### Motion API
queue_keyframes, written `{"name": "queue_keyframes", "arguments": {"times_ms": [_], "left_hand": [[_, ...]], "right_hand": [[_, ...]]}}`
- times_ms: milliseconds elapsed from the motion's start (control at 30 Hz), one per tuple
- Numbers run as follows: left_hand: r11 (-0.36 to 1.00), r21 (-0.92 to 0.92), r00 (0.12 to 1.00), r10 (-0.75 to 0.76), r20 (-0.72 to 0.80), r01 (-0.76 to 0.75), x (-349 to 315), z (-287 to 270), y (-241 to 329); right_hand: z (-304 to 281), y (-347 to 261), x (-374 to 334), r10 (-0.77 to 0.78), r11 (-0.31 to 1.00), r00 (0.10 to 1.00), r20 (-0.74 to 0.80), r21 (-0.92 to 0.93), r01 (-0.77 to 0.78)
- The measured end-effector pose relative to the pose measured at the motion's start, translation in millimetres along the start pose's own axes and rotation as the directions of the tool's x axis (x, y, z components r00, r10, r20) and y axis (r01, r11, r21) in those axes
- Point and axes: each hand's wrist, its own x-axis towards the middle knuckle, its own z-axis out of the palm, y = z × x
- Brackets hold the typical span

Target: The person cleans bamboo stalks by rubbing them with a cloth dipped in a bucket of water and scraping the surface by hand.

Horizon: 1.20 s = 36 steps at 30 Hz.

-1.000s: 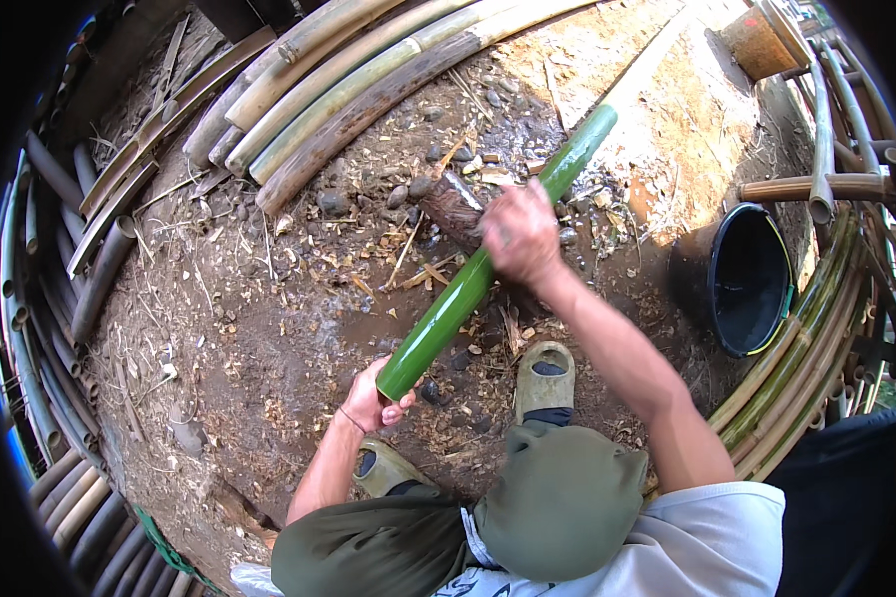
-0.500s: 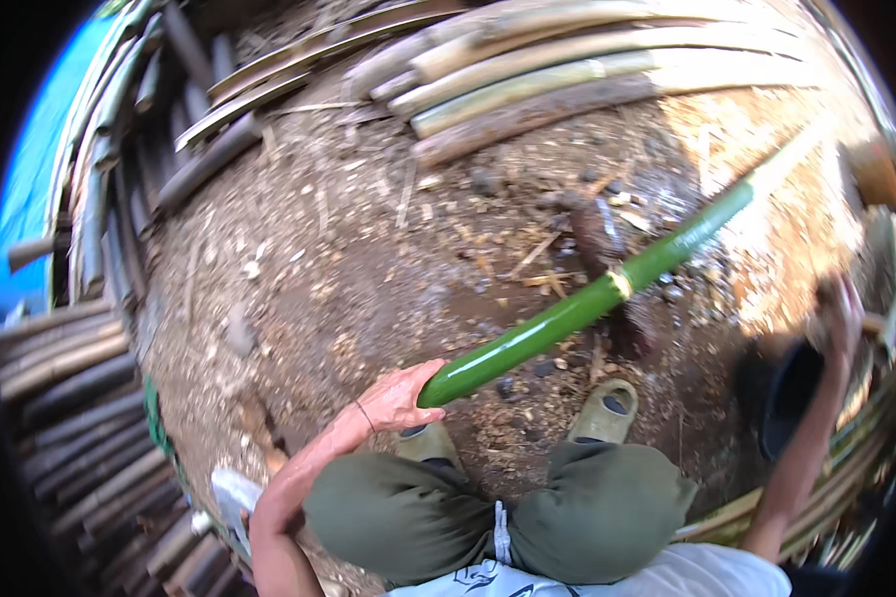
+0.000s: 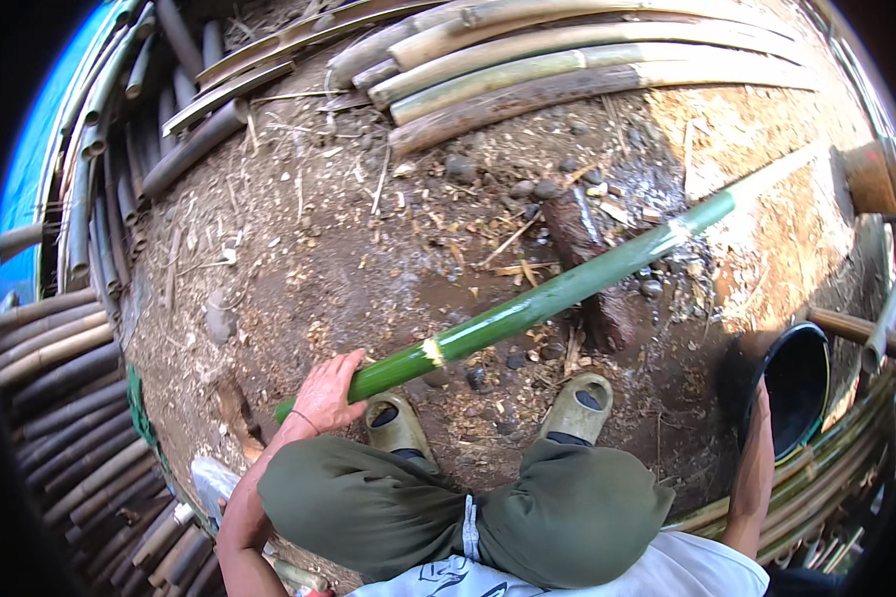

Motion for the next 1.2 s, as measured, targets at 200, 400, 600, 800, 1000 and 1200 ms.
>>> {"name": "queue_keyframes", "arguments": {"times_ms": [200, 400, 600, 800, 1000, 1200], "left_hand": [[0.996, -0.062, 0.997, 0.067, 0.026, -0.065, 76.2, 3.5, 76.4], [0.996, -0.064, 0.998, 0.06, -0.001, -0.06, 83.8, 4.9, 84.1], [0.995, -0.074, 0.998, 0.059, -0.001, -0.059, 84.0, -0.5, 86.3], [0.991, -0.097, 0.996, 0.087, -0.019, -0.088, 88.2, -0.2, 84.6], [0.992, -0.098, 0.996, 0.085, 0.003, -0.084, 88.1, 1.7, 80.4], [0.979, -0.16, 0.992, 0.125, -0.023, -0.127, 96.9, 4.1, 74.1]], "right_hand": [[31.4, -40.8, -68.3, -0.406, 0.636, 0.893, -0.195, 0.642, 0.429], [130.1, -166.3, -139.2, -0.715, 0.39, 0.679, -0.17, 0.709, 0.588], [223.9, -244.3, -54.0, -0.639, 0.306, 0.756, -0.142, 0.855, 0.419], [286.5, -228.4, 21.4, -0.984, 0.17, 0.085, -0.155, -0.703, 0.691], [402.9, -202.0, -22.3, -0.988, -0.142, -0.079, 0.13, -0.601, 0.786], [543.2, -140.1, -116.3, -0.949, -0.273, -0.216, 0.228, -0.262, 0.926]]}}
